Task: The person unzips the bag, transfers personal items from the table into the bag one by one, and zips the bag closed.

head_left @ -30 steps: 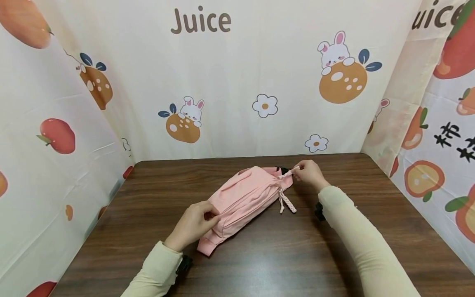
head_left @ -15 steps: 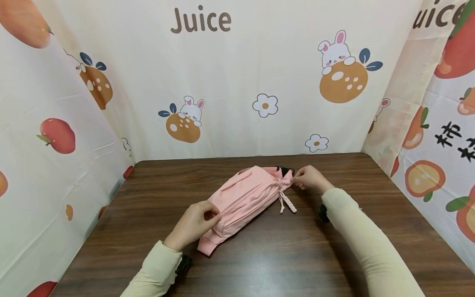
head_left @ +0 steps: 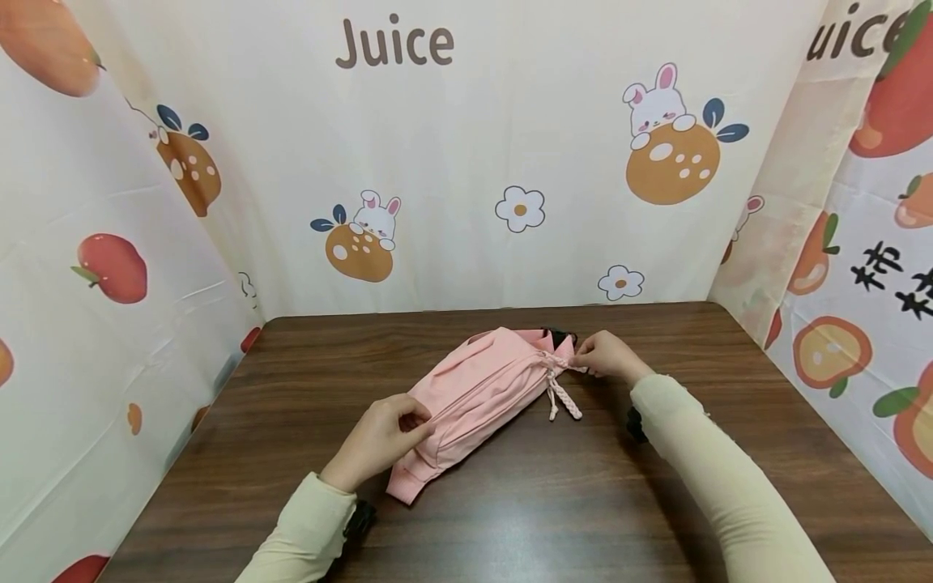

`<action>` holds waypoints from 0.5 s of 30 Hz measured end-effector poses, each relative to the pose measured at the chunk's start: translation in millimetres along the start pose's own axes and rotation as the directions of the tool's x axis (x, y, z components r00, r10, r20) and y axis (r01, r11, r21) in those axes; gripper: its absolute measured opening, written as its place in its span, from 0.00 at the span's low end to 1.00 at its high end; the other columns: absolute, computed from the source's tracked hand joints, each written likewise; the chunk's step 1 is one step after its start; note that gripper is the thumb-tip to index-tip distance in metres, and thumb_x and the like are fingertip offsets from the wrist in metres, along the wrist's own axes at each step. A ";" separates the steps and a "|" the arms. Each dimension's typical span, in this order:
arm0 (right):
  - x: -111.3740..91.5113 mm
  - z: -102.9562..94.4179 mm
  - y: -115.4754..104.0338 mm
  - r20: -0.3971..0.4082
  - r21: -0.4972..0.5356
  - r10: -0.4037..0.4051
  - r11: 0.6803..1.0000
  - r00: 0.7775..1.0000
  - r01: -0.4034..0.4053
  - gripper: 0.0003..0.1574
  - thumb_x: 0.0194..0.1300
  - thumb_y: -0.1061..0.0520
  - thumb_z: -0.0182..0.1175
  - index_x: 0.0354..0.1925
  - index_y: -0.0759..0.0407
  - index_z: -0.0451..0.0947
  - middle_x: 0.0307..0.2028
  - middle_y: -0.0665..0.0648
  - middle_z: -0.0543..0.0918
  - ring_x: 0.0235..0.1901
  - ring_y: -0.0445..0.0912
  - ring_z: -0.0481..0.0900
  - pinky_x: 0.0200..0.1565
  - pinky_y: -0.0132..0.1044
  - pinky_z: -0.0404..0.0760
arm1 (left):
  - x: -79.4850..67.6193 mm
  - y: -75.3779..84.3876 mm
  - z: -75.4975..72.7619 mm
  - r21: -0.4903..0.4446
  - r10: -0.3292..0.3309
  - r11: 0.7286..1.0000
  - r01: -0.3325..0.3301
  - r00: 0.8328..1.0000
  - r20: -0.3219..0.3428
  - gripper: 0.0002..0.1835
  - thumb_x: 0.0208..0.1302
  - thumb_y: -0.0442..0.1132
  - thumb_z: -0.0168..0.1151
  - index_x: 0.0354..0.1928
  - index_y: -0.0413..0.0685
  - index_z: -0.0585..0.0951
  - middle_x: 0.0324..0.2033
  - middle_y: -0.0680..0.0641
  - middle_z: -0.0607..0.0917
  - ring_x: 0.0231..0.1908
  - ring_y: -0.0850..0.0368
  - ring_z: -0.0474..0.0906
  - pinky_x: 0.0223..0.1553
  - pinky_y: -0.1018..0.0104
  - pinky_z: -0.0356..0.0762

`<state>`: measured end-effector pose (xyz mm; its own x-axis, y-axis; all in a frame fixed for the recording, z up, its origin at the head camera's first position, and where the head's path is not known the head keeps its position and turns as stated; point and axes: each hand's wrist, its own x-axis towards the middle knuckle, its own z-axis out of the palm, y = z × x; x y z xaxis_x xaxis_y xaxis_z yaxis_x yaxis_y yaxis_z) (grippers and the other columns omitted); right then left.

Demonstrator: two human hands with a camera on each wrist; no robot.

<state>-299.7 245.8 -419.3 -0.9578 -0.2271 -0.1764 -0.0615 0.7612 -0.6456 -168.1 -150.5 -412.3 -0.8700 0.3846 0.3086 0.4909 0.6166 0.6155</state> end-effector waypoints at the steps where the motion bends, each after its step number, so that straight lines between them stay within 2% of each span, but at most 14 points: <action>1: -0.1 0.5 0.5 -0.002 0.000 0.000 1.000 1.000 0.000 0.12 0.63 0.56 0.63 0.31 0.66 0.82 0.21 0.52 0.78 0.20 0.41 0.74 0.27 0.35 0.78 | 0.6 -0.5 0.2 0.000 0.005 1.000 -0.005 1.000 0.001 0.02 0.58 0.38 0.70 0.31 0.52 0.84 0.27 0.58 0.80 0.29 0.70 0.74 0.32 0.71 0.77; 9: -6.1 -0.1 -0.1 -0.005 0.042 0.004 0.999 1.000 -0.004 0.15 0.68 0.55 0.59 0.39 0.67 0.82 0.24 0.55 0.80 0.24 0.43 0.77 0.29 0.36 0.80 | 3.6 -3.3 -3.0 0.007 0.020 1.000 -0.020 1.000 0.004 0.04 0.61 0.40 0.69 0.33 0.49 0.85 0.29 0.57 0.81 0.30 0.69 0.74 0.33 0.71 0.76; 15: -20.4 -11.6 -7.0 -0.039 0.070 -0.010 0.997 0.999 0.012 0.21 0.71 0.52 0.55 0.49 0.68 0.79 0.36 0.65 0.83 0.31 0.49 0.81 0.35 0.40 0.81 | 9.1 -10.9 -14.9 0.045 -0.019 0.999 0.020 1.000 -0.008 0.06 0.62 0.37 0.67 0.41 0.47 0.86 0.34 0.55 0.84 0.34 0.66 0.77 0.37 0.70 0.78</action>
<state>-283.0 252.2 -402.6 -0.9674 -0.2106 -0.1410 -0.0535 0.7138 -0.6983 -182.1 -164.0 -405.4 -0.8797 0.3669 0.3025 0.4752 0.6543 0.5882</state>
